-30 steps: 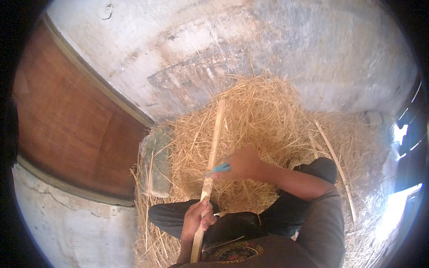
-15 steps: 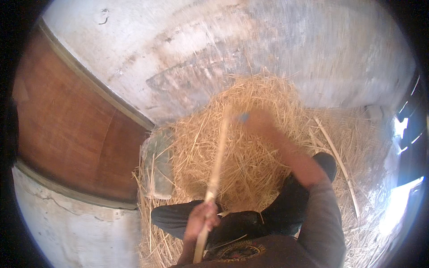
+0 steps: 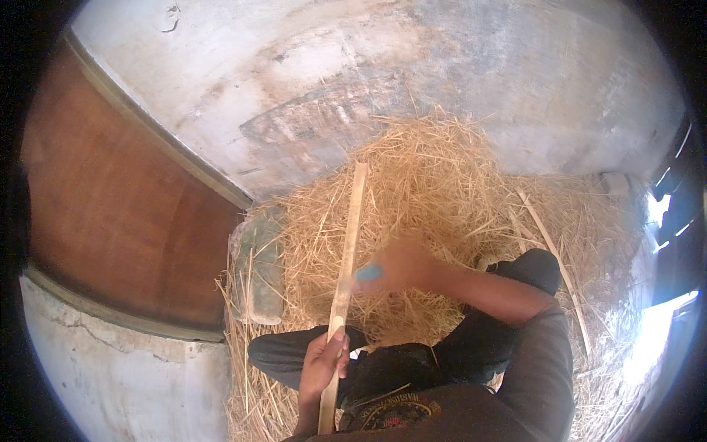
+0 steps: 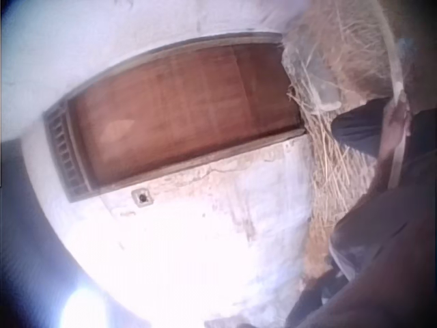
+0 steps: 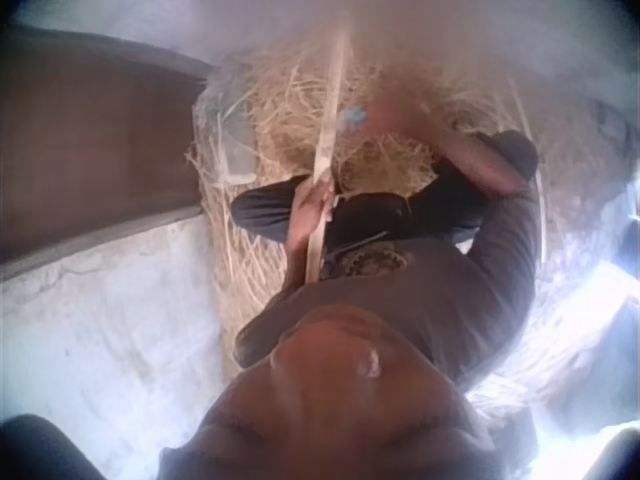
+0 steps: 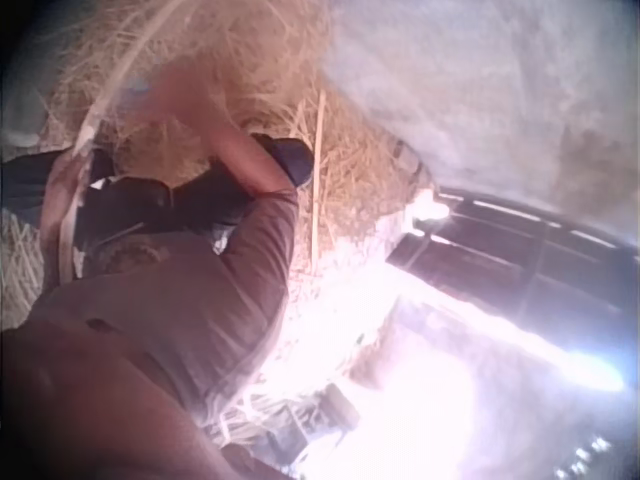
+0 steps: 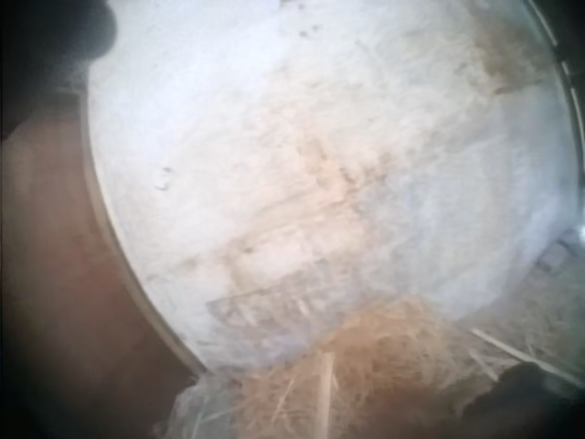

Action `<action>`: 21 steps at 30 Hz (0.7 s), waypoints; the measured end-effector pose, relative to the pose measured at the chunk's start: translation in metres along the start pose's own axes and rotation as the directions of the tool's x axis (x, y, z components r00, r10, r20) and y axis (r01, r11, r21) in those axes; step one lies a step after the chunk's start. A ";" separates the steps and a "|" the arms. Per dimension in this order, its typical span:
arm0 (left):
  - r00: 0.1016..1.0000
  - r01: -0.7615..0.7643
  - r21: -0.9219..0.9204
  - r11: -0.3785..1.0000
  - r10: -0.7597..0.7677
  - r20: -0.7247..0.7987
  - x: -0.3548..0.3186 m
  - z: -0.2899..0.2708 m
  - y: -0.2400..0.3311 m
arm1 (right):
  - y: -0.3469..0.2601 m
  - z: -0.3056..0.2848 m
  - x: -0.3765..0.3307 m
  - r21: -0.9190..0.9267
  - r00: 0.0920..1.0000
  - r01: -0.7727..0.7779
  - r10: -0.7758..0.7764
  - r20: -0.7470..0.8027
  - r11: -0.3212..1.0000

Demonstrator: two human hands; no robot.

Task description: The person sits on a pile of straw and uses a blue utility knife to peel the outer layer off a long bamboo stick. They rotate the stick and scrape the knife along its length to remove the fibrous material.

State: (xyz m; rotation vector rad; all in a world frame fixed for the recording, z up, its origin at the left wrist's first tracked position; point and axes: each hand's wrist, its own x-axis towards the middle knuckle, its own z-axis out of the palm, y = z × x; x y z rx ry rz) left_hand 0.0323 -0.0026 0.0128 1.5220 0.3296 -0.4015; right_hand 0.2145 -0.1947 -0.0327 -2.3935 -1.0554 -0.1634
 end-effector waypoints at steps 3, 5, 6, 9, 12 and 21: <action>1.000 0.024 0.013 1.000 -0.024 0.011 -0.002 0.004 -0.001 | 0.043 -0.023 0.022 -0.115 0.957 -0.290 0.289 -0.021 0.950; 1.000 0.026 0.006 1.000 -0.026 0.009 -0.001 0.006 -0.001 | 0.023 -0.011 0.008 -0.151 0.984 -0.169 0.175 0.026 0.974; 1.000 0.022 0.004 1.000 -0.022 0.002 -0.001 0.005 -0.002 | 0.013 -0.006 0.004 -0.162 0.992 -0.109 0.118 0.050 0.981; 1.000 0.013 0.036 0.999 -0.012 -0.025 0.000 0.007 0.003 | -0.001 -0.006 0.001 0.113 0.997 -0.030 0.023 0.067 0.993; 0.999 -0.031 0.057 0.998 0.031 -0.009 0.007 0.008 0.007 | 0.011 -0.010 0.011 -0.122 0.998 0.003 0.004 0.061 0.993; 0.969 0.216 -0.005 0.976 -0.214 0.122 -0.020 0.018 -0.018 | 0.176 -0.049 0.034 -0.114 0.622 -0.781 0.779 -0.073 0.613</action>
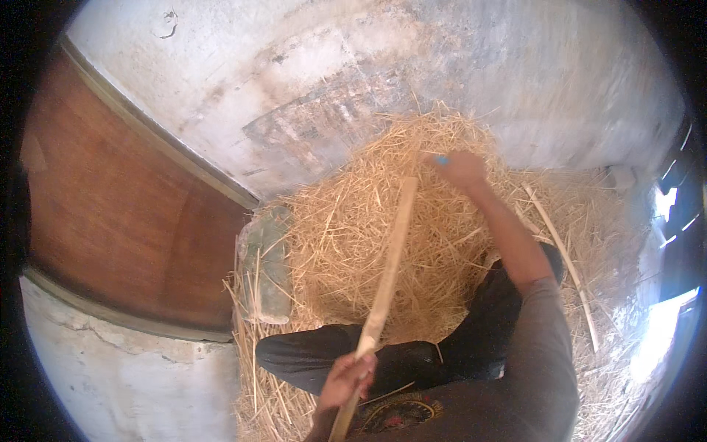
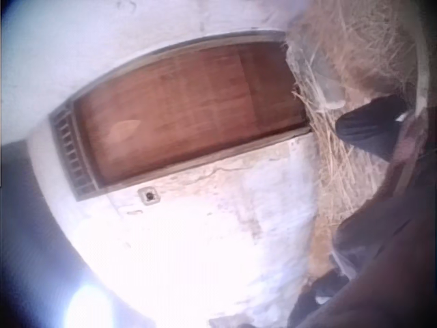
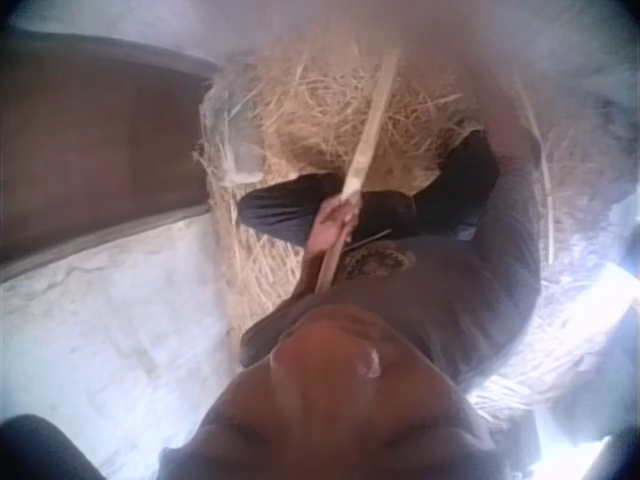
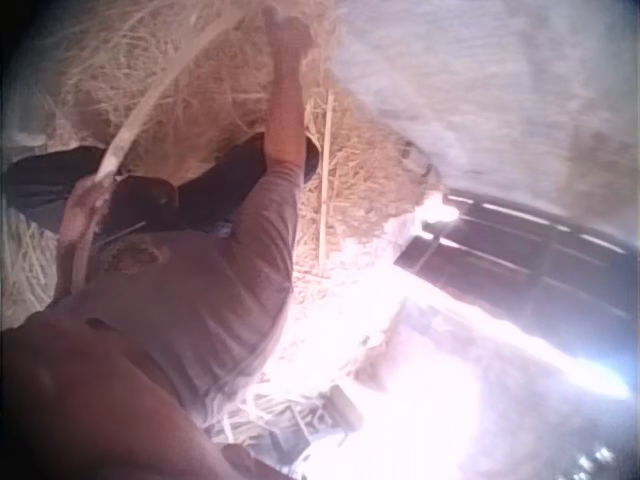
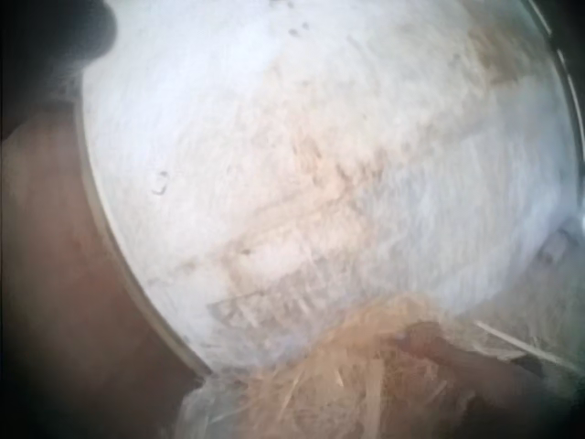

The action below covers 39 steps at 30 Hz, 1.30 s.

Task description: The person sits on a pile of straw and uses a blue utility knife to peel the outer layer off a long bamboo stick. They rotate the stick and scrape the knife along its length to remove the fibrous material.

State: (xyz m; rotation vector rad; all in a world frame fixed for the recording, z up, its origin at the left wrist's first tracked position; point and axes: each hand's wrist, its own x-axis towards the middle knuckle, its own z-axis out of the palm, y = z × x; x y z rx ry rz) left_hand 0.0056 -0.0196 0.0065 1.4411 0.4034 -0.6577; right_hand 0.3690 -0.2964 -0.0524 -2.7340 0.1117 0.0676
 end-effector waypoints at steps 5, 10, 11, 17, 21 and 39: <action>0.972 -0.208 -0.094 0.974 0.195 -0.133 -0.001 -0.026 0.012 | -0.019 0.022 -0.038 0.115 0.989 0.140 -0.143 0.020 0.983; 0.976 -0.211 -0.229 0.950 0.192 -0.100 0.006 -0.028 0.014 | -0.087 0.009 -0.168 0.208 0.700 0.696 -0.714 0.012 0.687; 0.980 -0.198 -0.253 0.947 0.183 -0.084 0.007 -0.026 0.015 | -0.093 0.009 -0.179 0.176 0.650 0.741 -0.758 0.055 0.648; 0.987 -0.161 -0.262 0.952 0.150 -0.062 0.008 -0.008 0.018 | -0.072 0.017 -0.103 0.031 0.867 0.498 -0.497 -0.039 0.867; 0.990 -0.139 -0.339 0.931 0.127 -0.058 0.010 -0.011 0.019 | -0.085 0.027 -0.149 0.115 0.731 0.680 -0.682 -0.031 0.724; 0.992 -0.057 -0.327 0.943 0.090 0.087 0.002 0.000 0.005 | 0.003 0.008 -0.006 0.025 0.985 0.013 -0.009 -0.172 1.000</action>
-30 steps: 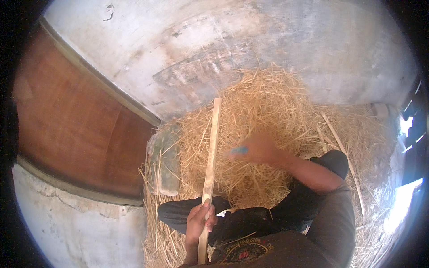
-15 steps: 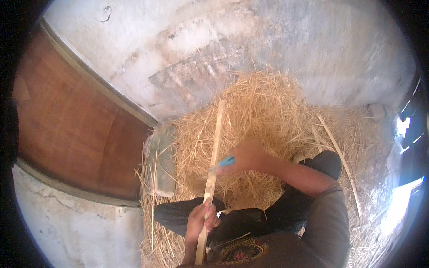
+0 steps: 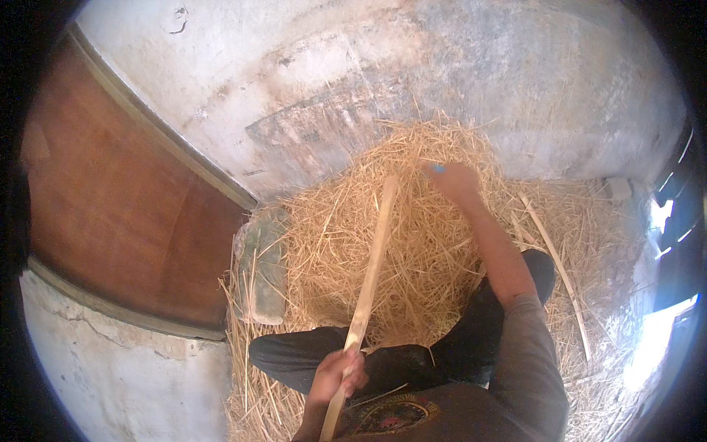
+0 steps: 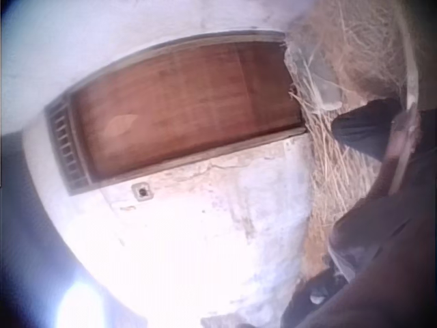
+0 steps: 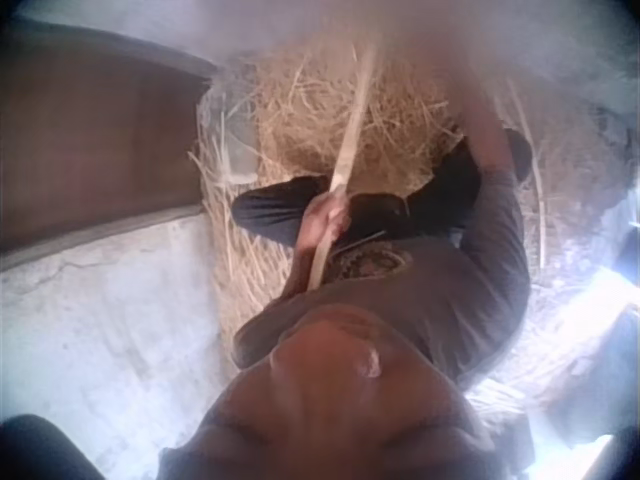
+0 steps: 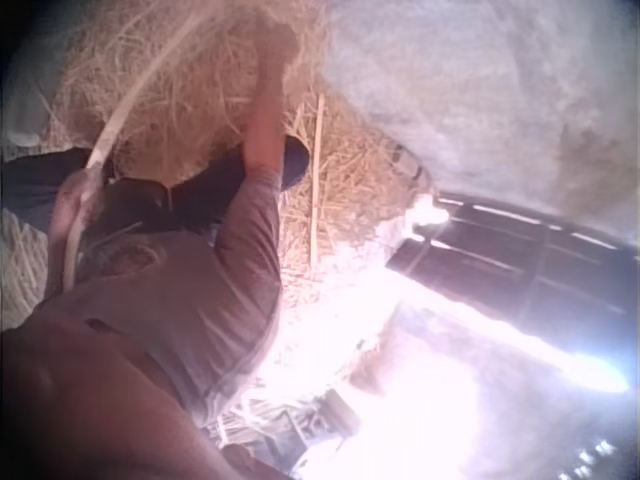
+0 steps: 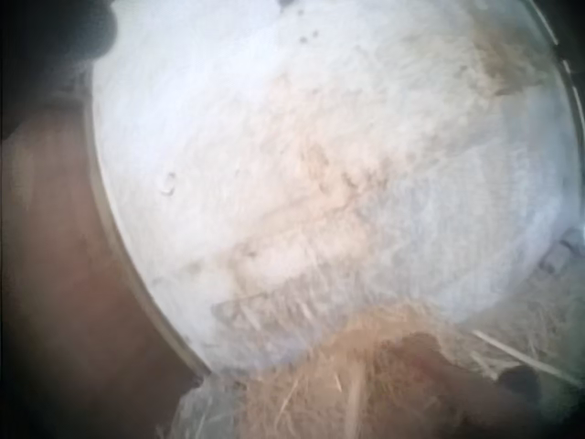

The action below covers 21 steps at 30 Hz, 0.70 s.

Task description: The person sits on a pile of straw and uses a blue utility knife to peel the outer layer off a long bamboo stick. They rotate the stick and scrape the knife along its length to remove the fibrous material.

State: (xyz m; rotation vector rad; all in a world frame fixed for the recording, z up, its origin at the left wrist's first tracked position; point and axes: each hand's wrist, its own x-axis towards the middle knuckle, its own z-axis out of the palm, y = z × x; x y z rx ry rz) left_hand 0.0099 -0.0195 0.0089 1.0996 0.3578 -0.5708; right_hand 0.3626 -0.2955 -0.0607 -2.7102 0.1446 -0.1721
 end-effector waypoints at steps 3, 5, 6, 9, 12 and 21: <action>0.988 -0.012 0.171 0.985 0.038 -0.150 -0.013 -0.011 0.008 | -0.024 -0.030 -0.018 0.123 0.999 -0.033 0.027 0.047 0.992; 0.978 -0.096 0.179 0.979 0.126 -0.163 -0.004 -0.026 0.008 | -0.059 -0.027 -0.065 0.163 0.972 0.216 -0.229 0.061 0.963; 0.981 -0.109 0.178 0.978 0.135 -0.142 -0.001 -0.024 0.013 | -0.070 -0.021 -0.091 0.172 0.926 0.364 -0.375 0.037 0.915; 0.982 -0.125 0.241 0.962 0.155 -0.109 0.002 -0.019 0.018 | -0.097 -0.040 -0.160 0.205 0.712 0.628 -0.661 0.238 0.751; 0.974 -0.125 0.303 0.945 0.175 -0.144 -0.003 -0.008 0.020 | -0.101 -0.040 -0.167 0.241 0.678 0.627 -0.671 0.298 0.741; 0.964 -0.120 0.367 0.922 0.197 -0.180 -0.006 -0.007 0.019 | -0.104 -0.027 -0.165 0.110 0.649 0.717 -0.717 0.255 0.688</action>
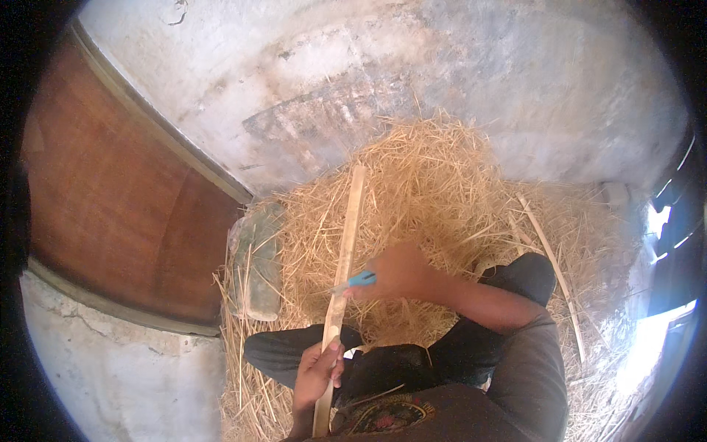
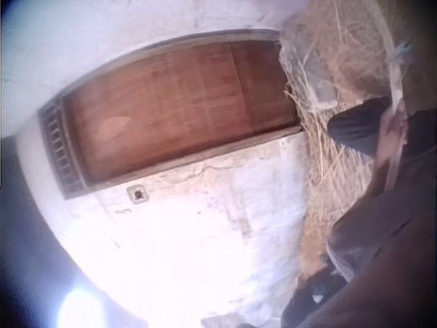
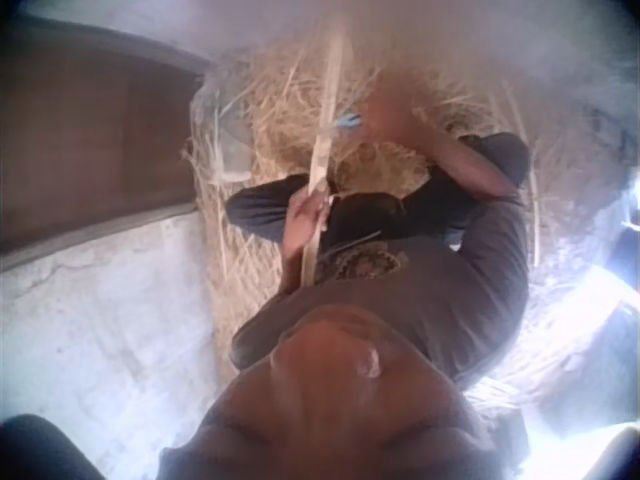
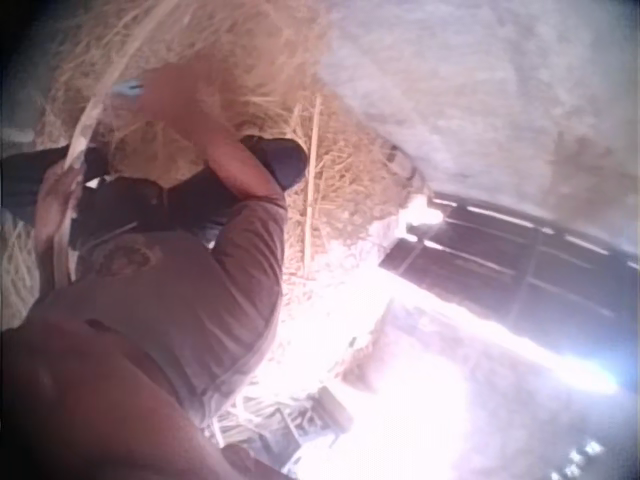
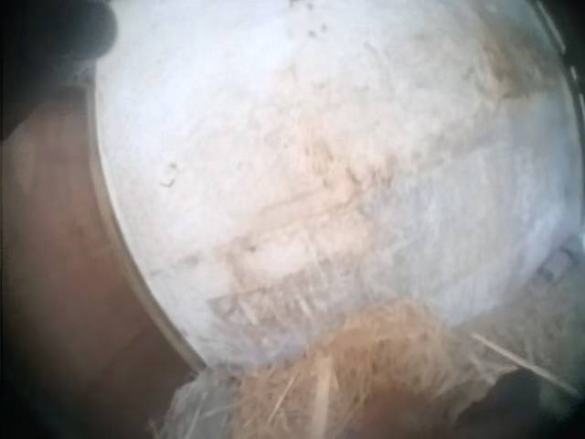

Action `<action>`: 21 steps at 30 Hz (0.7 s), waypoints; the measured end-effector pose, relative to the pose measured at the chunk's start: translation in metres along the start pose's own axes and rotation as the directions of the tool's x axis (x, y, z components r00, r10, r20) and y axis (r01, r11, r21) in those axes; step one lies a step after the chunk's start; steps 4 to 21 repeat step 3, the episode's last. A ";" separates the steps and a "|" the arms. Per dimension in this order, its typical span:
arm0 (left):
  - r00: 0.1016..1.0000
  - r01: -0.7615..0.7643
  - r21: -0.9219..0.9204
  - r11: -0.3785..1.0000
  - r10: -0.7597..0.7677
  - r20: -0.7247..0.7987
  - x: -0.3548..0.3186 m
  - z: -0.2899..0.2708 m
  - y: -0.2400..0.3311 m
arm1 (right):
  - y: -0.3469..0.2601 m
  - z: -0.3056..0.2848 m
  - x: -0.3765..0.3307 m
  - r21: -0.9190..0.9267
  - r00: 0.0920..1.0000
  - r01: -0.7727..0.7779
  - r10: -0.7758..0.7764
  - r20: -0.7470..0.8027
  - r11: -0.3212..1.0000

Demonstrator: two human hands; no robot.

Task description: The person sits on a pile of straw and uses a blue utility knife to peel the outer layer off a long bamboo stick. They rotate the stick and scrape the knife along its length to remove the fibrous material.

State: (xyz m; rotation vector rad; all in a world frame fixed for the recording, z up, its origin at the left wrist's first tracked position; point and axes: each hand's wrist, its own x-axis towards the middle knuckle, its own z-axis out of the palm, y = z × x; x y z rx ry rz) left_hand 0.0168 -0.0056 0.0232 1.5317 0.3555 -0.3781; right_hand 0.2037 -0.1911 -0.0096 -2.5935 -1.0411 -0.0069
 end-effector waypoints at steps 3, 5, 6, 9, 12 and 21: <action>1.000 -0.002 0.020 1.000 0.001 0.021 -0.002 0.003 -0.001 | 0.032 0.003 0.018 0.041 0.994 -0.094 0.096 -0.047 0.995; 1.000 -0.002 0.020 1.000 0.001 0.021 -0.002 0.003 -0.001 | 0.032 0.003 0.018 0.041 0.994 -0.094 0.096 -0.047 0.995; 1.000 -0.002 0.020 1.000 0.001 0.021 -0.002 0.003 -0.001 | 0.032 0.003 0.018 0.041 0.994 -0.094 0.096 -0.047 0.995; 1.000 -0.002 0.020 1.000 0.001 0.021 -0.002 0.003 -0.001 | 0.032 0.003 0.018 0.041 0.994 -0.094 0.096 -0.047 0.995; 1.000 -0.002 0.020 1.000 0.001 0.021 -0.002 0.003 -0.001 | 0.032 0.003 0.018 0.041 0.994 -0.094 0.096 -0.047 0.995; 1.000 -0.002 0.020 1.000 0.001 0.021 -0.002 0.003 -0.001 | 0.032 0.003 0.018 0.041 0.994 -0.094 0.096 -0.047 0.995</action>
